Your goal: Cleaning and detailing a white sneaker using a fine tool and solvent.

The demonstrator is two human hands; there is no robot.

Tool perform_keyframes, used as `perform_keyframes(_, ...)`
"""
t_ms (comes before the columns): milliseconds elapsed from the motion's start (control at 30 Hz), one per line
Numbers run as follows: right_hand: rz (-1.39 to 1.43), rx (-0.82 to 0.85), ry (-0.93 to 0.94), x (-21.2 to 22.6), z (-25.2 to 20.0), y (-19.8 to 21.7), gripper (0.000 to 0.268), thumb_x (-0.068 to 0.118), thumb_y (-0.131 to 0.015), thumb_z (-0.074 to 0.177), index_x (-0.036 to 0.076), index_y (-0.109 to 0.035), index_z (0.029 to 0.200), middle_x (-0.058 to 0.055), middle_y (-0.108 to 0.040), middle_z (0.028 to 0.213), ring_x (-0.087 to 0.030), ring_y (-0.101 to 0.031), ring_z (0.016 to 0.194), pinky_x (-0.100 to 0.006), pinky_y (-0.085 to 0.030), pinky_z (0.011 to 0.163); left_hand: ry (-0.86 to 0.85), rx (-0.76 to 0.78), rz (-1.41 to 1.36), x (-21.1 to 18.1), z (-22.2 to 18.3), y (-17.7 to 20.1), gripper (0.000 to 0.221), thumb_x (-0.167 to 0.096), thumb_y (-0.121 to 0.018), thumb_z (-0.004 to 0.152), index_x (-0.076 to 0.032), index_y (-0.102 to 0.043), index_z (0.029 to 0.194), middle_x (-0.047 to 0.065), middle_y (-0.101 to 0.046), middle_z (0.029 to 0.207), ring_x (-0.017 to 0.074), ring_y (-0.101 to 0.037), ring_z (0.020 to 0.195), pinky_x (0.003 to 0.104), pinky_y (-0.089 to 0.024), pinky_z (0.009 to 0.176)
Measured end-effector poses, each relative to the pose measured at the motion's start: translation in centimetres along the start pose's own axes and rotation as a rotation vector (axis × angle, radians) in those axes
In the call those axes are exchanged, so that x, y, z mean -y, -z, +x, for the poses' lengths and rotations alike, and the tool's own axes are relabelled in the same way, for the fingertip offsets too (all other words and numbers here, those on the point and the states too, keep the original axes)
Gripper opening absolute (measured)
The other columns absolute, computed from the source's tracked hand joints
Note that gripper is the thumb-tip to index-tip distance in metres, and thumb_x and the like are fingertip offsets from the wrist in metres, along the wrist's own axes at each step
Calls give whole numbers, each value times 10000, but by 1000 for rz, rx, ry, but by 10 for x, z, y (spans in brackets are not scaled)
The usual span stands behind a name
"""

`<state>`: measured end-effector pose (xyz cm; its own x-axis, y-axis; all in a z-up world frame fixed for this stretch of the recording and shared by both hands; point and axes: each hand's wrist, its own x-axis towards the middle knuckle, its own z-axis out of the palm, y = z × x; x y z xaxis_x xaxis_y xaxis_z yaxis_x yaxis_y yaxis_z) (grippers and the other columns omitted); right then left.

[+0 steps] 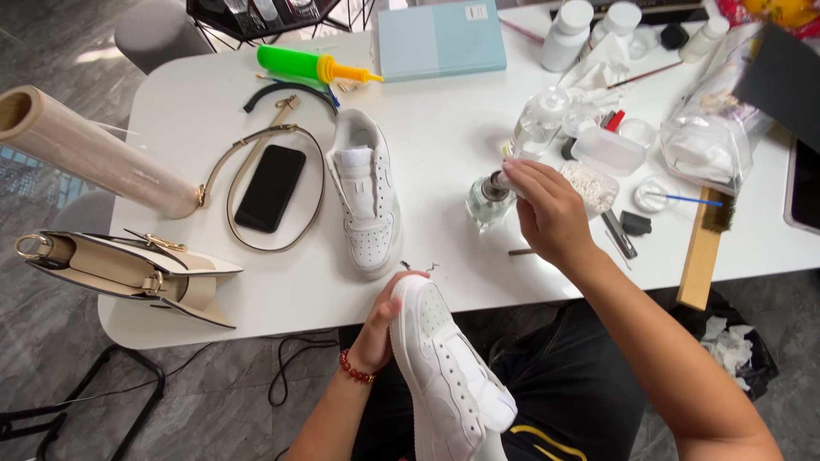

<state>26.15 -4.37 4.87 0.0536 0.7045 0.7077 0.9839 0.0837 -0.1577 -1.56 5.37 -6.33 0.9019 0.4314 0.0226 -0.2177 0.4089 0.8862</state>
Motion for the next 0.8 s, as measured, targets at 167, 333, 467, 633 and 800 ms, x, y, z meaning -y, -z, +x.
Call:
perform_keyframes(167,-39,-26,-6,-5,3,-9,374,-65,-693,891,12,-676,1257,-148,-709,1245,-330,-696,1105,-404,-554,974,-57,75,134,-5,15,11,828,-707,-618,859,-18,-555,1314,91,-630,1101,178,-629,1027,333,-548,897)
perform_keyframes(333,-68,-44,0,-5,-5,-23,390,-50,-679,802,22,-699,1184,-158,-722,1195,-318,-676,1002,-419,-544,870,-152,41,207,2,29,17,831,-733,-598,871,-13,-596,1286,81,-614,1137,162,-609,1070,311,-520,927)
perform_keyframes(467,-139,-64,106,5,5,-20,334,-7,-675,821,31,-696,1152,-113,-724,1206,-303,-675,1166,-431,-530,923,-78,-9,58,-2,28,13,795,-710,-598,838,-26,-579,1243,99,-639,1067,185,-636,993,340,-548,846)
perform_keyframes(633,-140,-77,108,-3,-3,-29,311,12,-676,846,37,-701,1155,-117,-715,1236,-288,-655,1203,-438,-513,944,-63,-48,107,-7,27,11,811,-737,-537,841,-33,-589,1240,99,-637,1045,183,-637,972,341,-552,832)
perform_keyframes(800,-188,-56,125,1,-2,-23,306,18,-685,820,46,-725,1122,-96,-724,1225,-293,-647,1207,-444,-490,936,-87,-49,106,-1,26,9,820,-750,-538,830,-32,-578,1223,105,-637,1059,193,-638,979,347,-553,834)
